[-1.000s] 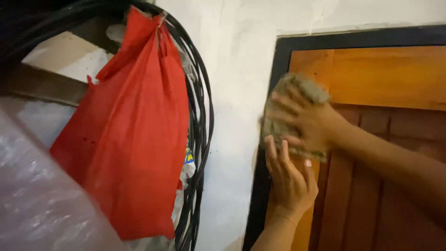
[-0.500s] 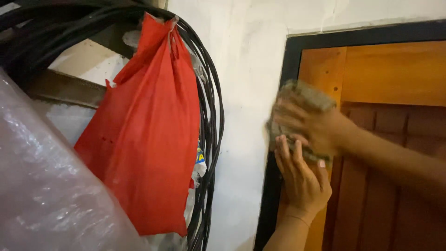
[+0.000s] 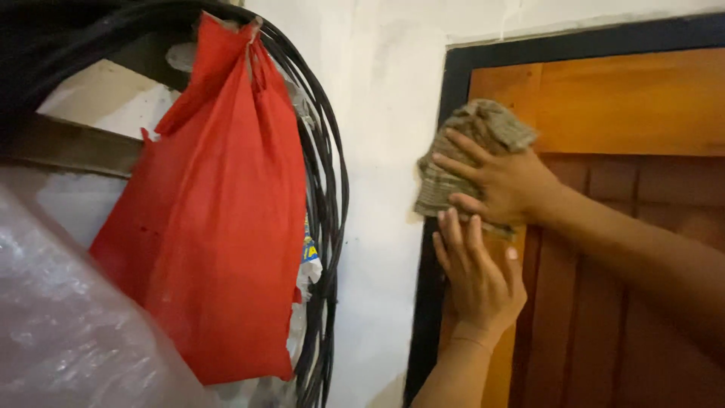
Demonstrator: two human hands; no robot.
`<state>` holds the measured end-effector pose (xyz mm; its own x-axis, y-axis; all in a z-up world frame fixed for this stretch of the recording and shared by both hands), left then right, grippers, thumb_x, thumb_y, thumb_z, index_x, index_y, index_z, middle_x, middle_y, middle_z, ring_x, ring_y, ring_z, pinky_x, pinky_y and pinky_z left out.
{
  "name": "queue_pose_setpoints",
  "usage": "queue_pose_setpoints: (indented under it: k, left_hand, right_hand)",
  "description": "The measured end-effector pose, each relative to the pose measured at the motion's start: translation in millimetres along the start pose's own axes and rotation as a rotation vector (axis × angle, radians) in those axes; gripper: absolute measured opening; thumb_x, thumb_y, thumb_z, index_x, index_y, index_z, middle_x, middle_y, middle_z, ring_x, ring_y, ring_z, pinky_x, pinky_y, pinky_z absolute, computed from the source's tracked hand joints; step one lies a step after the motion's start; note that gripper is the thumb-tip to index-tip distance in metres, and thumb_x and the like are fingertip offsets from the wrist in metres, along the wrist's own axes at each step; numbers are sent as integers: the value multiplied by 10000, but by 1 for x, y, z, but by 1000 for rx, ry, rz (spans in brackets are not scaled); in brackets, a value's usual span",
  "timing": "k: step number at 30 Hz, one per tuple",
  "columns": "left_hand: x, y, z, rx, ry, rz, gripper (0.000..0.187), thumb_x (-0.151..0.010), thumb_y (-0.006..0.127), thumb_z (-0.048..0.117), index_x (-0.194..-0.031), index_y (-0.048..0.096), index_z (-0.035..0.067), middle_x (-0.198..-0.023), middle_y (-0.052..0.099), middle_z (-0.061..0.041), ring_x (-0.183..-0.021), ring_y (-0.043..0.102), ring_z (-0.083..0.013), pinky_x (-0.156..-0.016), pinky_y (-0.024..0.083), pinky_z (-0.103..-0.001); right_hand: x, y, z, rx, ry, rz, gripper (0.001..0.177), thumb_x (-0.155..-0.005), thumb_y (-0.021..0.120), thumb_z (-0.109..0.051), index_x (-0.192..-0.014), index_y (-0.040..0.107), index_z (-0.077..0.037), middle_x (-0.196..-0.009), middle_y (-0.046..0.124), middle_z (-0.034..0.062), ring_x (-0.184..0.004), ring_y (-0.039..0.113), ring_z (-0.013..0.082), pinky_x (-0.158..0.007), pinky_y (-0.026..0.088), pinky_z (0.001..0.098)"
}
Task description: Cleaning a wooden door and its handle using a cloth.
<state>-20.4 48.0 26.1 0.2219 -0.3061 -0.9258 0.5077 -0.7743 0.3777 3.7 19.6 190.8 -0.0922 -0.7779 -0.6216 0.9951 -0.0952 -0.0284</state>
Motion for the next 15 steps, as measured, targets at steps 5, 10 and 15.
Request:
queue_pose_setpoints:
  k: [5, 10, 15]
  left_hand:
    - [-2, 8, 4, -90, -13, -111, 715, -1022, 554, 287, -1584, 235, -20, -1671, 209, -328, -1588, 163, -503, -1269, 98, -656]
    - [0, 8, 0, -105, -6, -80, 708, -1047, 513, 334, -1595, 216, -1, -1684, 174, -320, -1599, 139, -491, -1272, 82, -656]
    - [-2, 6, 2, -91, 20, -62, 738, -1033, 549, 310, -1618, 219, 3, -1685, 166, -326, -1590, 133, -506, -1277, 102, -652]
  right_hand:
    - [-32, 10, 54, 33, 148, -177, 785, -886, 286, -757, -1582, 222, -400, -1692, 69, 61, -1521, -90, 399, -1161, 4, 707]
    - [-46, -7, 64, 21, 332, -93, 796, -891, 301, -721, -1597, 214, -363, -1690, 18, 70, -1512, -85, 448, -1121, -2, 726]
    - [11, -6, -21, 69, -127, -362, 688, -944, 339, -633, -1586, 211, -420, -1688, 41, 41, -1513, -6, 419, -1137, 3, 739]
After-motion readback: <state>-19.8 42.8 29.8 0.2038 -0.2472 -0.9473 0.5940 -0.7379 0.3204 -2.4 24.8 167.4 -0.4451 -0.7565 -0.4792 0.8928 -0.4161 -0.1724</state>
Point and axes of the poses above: each hand's wrist, its own x-axis away from the middle knuckle, its own y-axis out of the palm, z = x × y, the point moved 9 cm from there along -x, towards the middle knuckle
